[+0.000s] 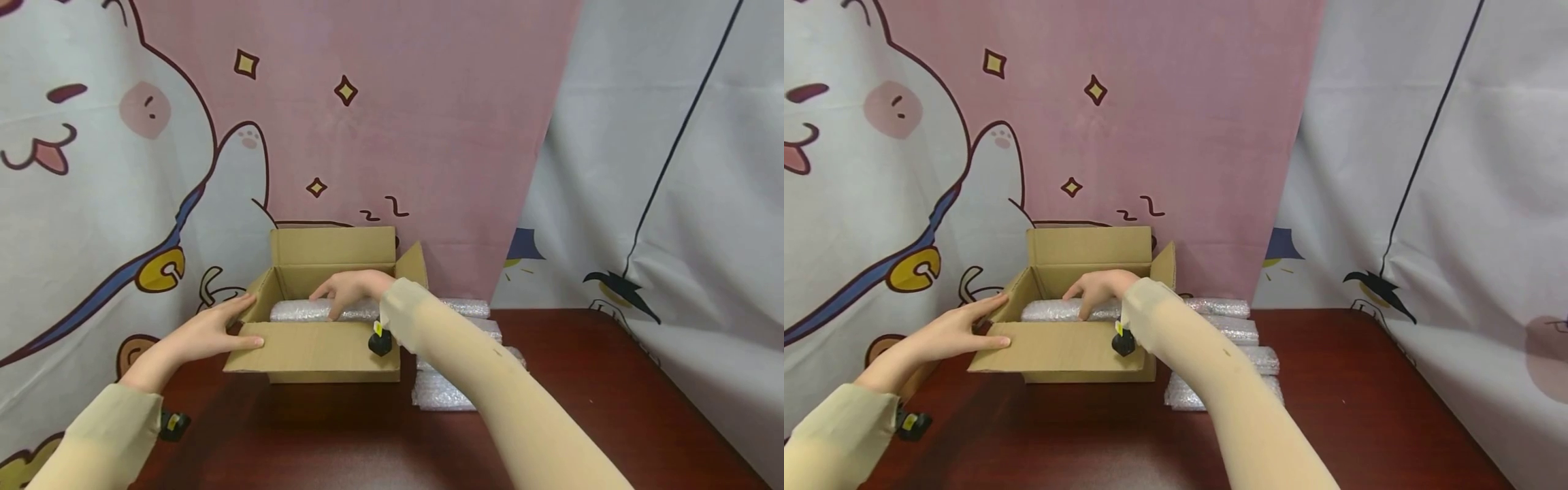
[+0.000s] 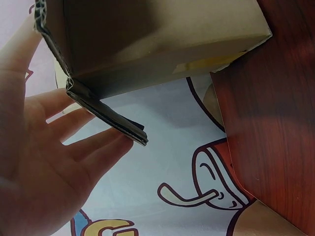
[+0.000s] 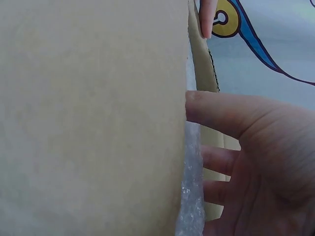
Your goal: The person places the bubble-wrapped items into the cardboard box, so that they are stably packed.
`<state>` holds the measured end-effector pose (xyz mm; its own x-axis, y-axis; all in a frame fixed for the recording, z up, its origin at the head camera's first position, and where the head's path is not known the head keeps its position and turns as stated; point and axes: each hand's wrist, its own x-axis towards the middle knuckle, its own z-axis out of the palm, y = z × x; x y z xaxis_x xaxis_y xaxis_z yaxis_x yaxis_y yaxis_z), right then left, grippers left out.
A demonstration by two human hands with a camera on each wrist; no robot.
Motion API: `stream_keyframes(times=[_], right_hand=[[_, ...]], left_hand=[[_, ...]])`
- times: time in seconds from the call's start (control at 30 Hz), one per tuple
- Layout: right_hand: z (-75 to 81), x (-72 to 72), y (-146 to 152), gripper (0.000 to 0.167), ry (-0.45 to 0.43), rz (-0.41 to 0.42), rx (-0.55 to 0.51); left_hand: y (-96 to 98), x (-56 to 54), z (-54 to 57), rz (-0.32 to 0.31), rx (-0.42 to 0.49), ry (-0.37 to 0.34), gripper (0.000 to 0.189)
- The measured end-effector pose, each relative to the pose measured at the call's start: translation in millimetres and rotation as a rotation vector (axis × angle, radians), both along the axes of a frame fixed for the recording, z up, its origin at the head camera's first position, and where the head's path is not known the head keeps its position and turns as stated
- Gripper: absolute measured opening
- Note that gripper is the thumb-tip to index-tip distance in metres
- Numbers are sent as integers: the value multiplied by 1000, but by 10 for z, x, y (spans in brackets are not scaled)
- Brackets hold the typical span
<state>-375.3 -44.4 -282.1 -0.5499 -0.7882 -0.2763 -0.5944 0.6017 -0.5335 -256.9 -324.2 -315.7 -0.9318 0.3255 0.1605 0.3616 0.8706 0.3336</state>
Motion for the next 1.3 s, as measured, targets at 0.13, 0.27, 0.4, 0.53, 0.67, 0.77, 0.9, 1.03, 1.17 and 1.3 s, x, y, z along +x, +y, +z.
stream_keyframes(times=[0.13, 0.27, 0.4, 0.53, 0.67, 0.77, 0.9, 1.03, 1.17, 1.3], right_hand=[[-10, 3, 7, 60, -5, -3, 13], [-17, 8, 12, 59, -13, 0, 24], [-21, 13, 14, 59, -18, -1, 39], [-31, 13, 9, 58, -17, 6, 54], [-52, 7, 2, 55, 9, 21, 81], [-67, -3, -5, 54, 25, 40, 100], [-68, -14, -2, 51, 38, 55, 111], [-21, -15, 42, 50, 15, 26, 106], [91, -10, 126, 51, -10, 23, 80], [243, 1, 223, 52, 2, 72, 39]], left_hand=[[4, 6, 11, -9, -4, 4, 95], [9, 15, 20, -18, -4, 3, 95], [9, 15, 18, -25, -6, 5, 95], [5, 13, 11, -25, -1, 8, 95], [-4, 5, 1, -20, 9, 4, 95], [-4, 2, 3, -21, 14, 1, 95], [1, 10, 9, -20, 14, 0, 95], [4, 21, 21, -20, 11, 1, 94], [10, 22, 29, -22, 3, 3, 94], [6, 16, 33, -22, 2, 0, 95]])
